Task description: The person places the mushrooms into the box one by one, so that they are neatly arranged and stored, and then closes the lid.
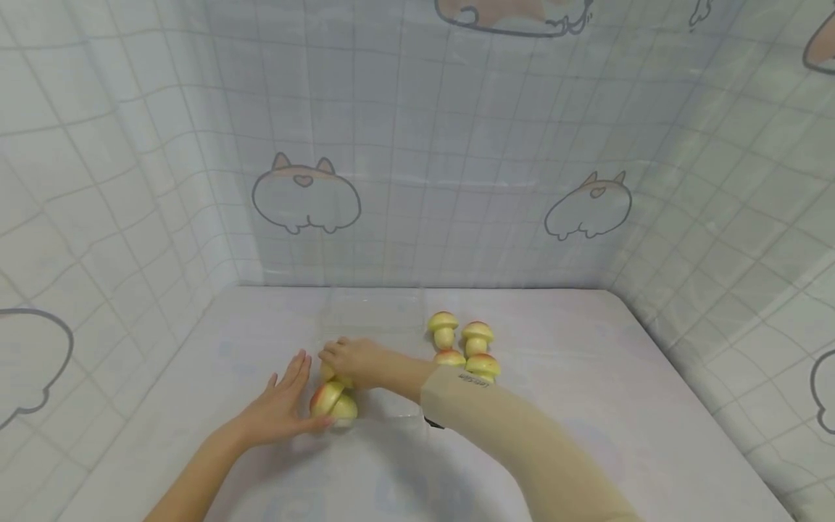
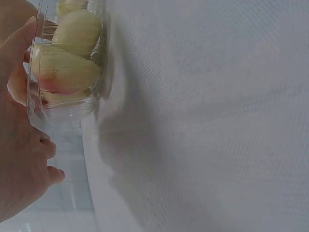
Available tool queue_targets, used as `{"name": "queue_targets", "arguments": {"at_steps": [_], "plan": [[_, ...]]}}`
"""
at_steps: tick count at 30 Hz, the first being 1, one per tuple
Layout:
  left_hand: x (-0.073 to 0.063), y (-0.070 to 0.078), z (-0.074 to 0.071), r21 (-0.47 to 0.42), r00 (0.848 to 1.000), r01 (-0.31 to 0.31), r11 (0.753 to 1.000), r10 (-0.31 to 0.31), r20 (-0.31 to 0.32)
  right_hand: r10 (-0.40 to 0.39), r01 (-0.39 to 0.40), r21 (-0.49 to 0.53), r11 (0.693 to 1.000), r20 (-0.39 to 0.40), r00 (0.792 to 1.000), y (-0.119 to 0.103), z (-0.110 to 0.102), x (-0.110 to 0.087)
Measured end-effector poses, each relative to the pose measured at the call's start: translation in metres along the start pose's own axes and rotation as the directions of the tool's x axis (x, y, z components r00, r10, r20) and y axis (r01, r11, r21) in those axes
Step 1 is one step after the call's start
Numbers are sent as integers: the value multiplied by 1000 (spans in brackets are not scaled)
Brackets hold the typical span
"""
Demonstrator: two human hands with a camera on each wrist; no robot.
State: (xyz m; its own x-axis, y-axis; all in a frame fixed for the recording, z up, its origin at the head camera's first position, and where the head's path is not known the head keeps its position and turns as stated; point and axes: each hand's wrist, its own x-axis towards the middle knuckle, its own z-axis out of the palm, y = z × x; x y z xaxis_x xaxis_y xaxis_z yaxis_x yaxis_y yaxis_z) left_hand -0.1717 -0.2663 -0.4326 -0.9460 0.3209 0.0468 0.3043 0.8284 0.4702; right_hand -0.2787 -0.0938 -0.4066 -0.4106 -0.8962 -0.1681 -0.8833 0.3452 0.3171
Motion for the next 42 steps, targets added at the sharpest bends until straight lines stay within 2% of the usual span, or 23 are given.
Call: {"name": "queue_targets", "arguments": {"at_steps": [5,11,17,19,22,25,27,33,38,42], "plan": [[0,0,0,-12,1000,-3,1000,3,-7,58,-57,146,988,-1,998,12,-7,-9],[0,-1,1,-6,1000,2,1000,-2,-12,125,-116,289,950,-13,992,27,-12,-28],[-1,0,-1,4,1000,7,1000,-7,-15,127,-104,301,948,-57,990,35,-7,-47],[-1,0,-1,3,1000,7,1000,-7,-15,139,-124,301,945,-30,990,34,-6,-51],[-1,-2,0,-7,1000,8,1000,-8,-17,157,-169,338,926,63,986,29,-2,-56],[-2,-4,2,-16,1000,7,1000,-7,-16,142,-194,410,891,154,978,21,3,-56],[-2,-4,4,-23,1000,4,1000,-4,-14,111,-185,459,869,183,977,17,5,-56],[-1,-4,5,-27,1000,3,1000,-3,-6,23,-102,547,831,150,988,11,4,-56],[-1,-3,5,-15,1000,1,1000,-1,-4,33,-130,595,793,172,985,12,3,-57],[0,-1,4,-13,1000,-1,1000,1,-8,53,-138,598,789,157,986,15,3,-60]]}}
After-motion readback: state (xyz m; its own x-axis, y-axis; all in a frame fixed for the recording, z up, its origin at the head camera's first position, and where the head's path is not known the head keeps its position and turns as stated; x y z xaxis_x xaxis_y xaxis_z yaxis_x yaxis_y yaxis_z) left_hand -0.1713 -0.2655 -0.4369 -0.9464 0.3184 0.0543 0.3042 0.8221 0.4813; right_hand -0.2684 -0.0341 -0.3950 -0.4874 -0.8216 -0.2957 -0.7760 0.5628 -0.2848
